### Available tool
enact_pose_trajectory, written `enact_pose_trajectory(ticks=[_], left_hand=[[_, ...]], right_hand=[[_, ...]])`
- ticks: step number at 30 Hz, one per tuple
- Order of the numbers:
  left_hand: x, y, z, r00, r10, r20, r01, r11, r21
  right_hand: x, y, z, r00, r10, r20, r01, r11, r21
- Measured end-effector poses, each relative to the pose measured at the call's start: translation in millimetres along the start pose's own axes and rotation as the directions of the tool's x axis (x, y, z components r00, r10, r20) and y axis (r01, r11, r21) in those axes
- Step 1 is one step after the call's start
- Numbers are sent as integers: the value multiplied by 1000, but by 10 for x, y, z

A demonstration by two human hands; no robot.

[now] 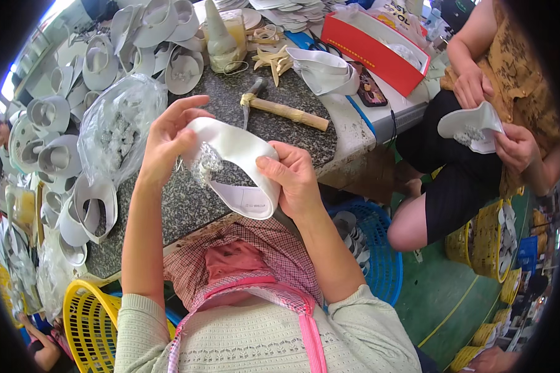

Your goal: The person assembles shoe uppers by folding the edges inward, pressing the lining and fabric together by hand, and shaping each upper.

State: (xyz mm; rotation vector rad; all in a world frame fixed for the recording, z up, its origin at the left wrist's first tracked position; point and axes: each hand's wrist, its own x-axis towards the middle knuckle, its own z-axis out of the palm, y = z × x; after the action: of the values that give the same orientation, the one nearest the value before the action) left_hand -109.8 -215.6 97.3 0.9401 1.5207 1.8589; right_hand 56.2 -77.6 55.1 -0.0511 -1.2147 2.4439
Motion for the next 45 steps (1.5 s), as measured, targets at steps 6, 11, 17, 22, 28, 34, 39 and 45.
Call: enact_pose_trajectory(ticks=[6, 11, 17, 22, 28, 34, 39, 45], left_hand=[[22, 250, 156, 950, 7, 312, -241, 651, 720], [-30, 82, 199, 979, -57, 198, -72, 807, 586], [-70, -18, 220, 975, -118, 189, 35, 918, 396], [-144, -115, 415, 988, -101, 113, 97, 995, 36], [-134, -88, 530, 959, -283, -19, 280, 956, -90], [-34, -40, 250, 960, -232, 159, 202, 962, 186], [35, -362, -15, 994, -47, -95, 62, 985, 162], [-199, -687, 85, 977, -89, -192, 138, 956, 259]], right_hand=[[-14, 79, 25, 1000, -3, -16, 0, 976, -216], [-23, 13, 89, 999, -33, -29, 21, 945, -327], [-53, -18, 147, 972, -232, 19, 210, 838, -504], [-9, 44, 139, 972, -221, -81, 181, 921, -345], [-10, 162, 14, 970, -227, -89, 199, 947, -251], [2, 60, -134, 998, 9, -59, -13, 997, -81], [139, -144, -292, 995, -21, -94, 21, 1000, 0], [384, -412, -632, 903, -322, -284, 315, 946, -72]])
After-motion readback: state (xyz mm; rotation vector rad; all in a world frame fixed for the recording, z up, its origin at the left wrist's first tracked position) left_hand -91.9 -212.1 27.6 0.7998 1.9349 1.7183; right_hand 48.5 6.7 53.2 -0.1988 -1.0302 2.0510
